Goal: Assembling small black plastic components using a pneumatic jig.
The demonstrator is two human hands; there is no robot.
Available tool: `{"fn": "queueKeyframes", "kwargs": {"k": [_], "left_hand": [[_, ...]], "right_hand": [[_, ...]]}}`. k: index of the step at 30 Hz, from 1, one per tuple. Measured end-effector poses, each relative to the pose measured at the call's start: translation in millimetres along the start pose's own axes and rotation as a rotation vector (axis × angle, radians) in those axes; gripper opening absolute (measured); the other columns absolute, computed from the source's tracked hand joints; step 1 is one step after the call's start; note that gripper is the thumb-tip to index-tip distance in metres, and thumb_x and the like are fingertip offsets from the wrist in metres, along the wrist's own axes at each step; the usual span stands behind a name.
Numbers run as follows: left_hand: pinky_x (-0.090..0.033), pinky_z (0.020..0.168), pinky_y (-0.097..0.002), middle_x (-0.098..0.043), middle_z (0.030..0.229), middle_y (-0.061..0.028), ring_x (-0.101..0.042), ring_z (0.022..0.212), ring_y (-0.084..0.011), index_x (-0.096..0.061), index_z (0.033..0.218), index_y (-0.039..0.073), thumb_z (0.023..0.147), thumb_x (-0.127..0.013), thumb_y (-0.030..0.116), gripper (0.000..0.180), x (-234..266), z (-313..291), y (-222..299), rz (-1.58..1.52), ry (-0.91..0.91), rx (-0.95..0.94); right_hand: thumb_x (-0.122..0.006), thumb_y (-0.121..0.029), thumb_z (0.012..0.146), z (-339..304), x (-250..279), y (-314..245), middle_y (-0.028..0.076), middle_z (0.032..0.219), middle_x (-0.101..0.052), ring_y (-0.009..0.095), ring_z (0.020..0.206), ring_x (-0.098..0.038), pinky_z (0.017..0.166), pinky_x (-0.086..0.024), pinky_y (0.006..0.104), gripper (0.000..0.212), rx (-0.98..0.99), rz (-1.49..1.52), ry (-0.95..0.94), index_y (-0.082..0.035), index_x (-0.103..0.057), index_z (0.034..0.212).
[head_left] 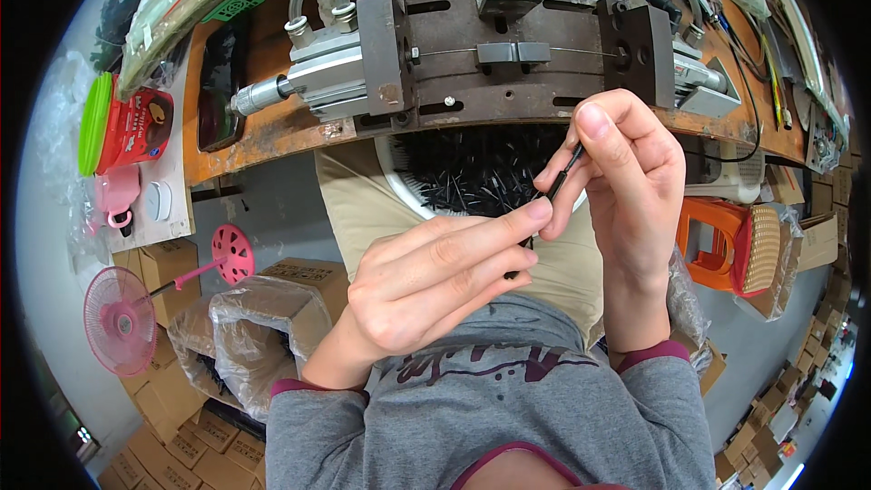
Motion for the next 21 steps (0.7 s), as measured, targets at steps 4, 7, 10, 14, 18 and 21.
{"fn": "queueKeyframes", "kwargs": {"k": [4, 7, 10, 14, 18, 21], "left_hand": [[-0.058, 0.069, -0.0318, -0.069, 0.111, -0.0217, -0.071, 0.083, -0.0270, -0.071, 0.093, -0.005, 0.063, -0.085, 0.005, 0.035, 0.0, -0.1, -1.2, -0.003, -0.007, -0.006], [-0.058, 0.069, -0.0316, -0.070, 0.111, -0.0209, -0.071, 0.084, -0.0269, -0.072, 0.093, -0.005, 0.063, -0.085, 0.006, 0.035, 0.3, 0.3, -1.2, 0.002, -0.002, 0.001], [-0.057, 0.069, -0.0312, -0.070, 0.111, -0.0205, -0.071, 0.083, -0.0264, -0.072, 0.092, -0.005, 0.062, -0.085, 0.007, 0.035, -0.5, -0.8, -0.7, 0.007, 0.014, 0.021], [-0.057, 0.069, -0.0308, -0.070, 0.111, -0.0202, -0.071, 0.082, -0.0255, -0.072, 0.091, -0.005, 0.062, -0.086, 0.007, 0.035, -1.5, 0.1, 0.0, 0.010, 0.012, 0.043], [-0.057, 0.069, -0.0303, -0.070, 0.111, -0.0199, -0.070, 0.082, -0.0251, -0.072, 0.091, -0.004, 0.061, -0.086, 0.006, 0.035, -2.6, -1.0, -0.7, -0.007, 0.025, 0.053], [-0.057, 0.068, -0.0302, -0.070, 0.111, -0.0198, -0.070, 0.082, -0.0251, -0.072, 0.091, -0.004, 0.061, -0.085, 0.005, 0.034, -2.9, -1.5, -1.2, 0.013, 0.032, 0.044]], "right_hand": [[-0.058, -0.010, 0.099, -0.3, -1.8, 0.7, 0.017, 0.072, -0.067, 0.019, 0.051, -0.066, 0.047, -0.051, 0.0245, 0.016, 0.025, -0.051, -0.014, 0.005, -0.058, 0.095], [-0.058, -0.009, 0.099, -0.8, -4.2, 1.7, 0.015, 0.072, -0.067, 0.018, 0.051, -0.066, 0.047, -0.050, 0.0238, 0.015, 0.022, -0.051, -0.028, 0.005, -0.059, 0.094], [-0.059, -0.009, 0.098, -1.7, -6.2, 2.5, 0.014, 0.073, -0.068, 0.018, 0.052, -0.067, 0.046, -0.050, 0.0232, 0.015, 0.028, -0.039, -0.042, 0.005, -0.059, 0.094], [-0.059, -0.007, 0.098, -3.6, -5.5, 3.7, 0.014, 0.074, -0.068, 0.017, 0.052, -0.067, 0.046, -0.049, 0.0227, 0.013, 0.061, -0.048, -0.024, 0.005, -0.059, 0.094], [-0.060, -0.007, 0.097, -4.2, -5.5, 4.6, 0.013, 0.074, -0.068, 0.017, 0.053, -0.067, 0.046, -0.050, 0.0224, 0.013, 0.064, -0.042, -0.032, 0.006, -0.059, 0.096], [-0.053, -0.010, 0.100, -4.5, -9.7, 3.2, 0.018, 0.074, -0.066, 0.016, 0.045, -0.061, 0.041, -0.047, 0.0219, 0.017, 0.084, -0.185, 0.003, 0.005, -0.056, 0.092]]}}
Point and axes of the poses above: each hand's wrist, its own z-axis towards the middle knuckle, its own x-axis out of the back of the hand, y = z × x, the point moved 4 cm from there along z, towards the middle knuckle
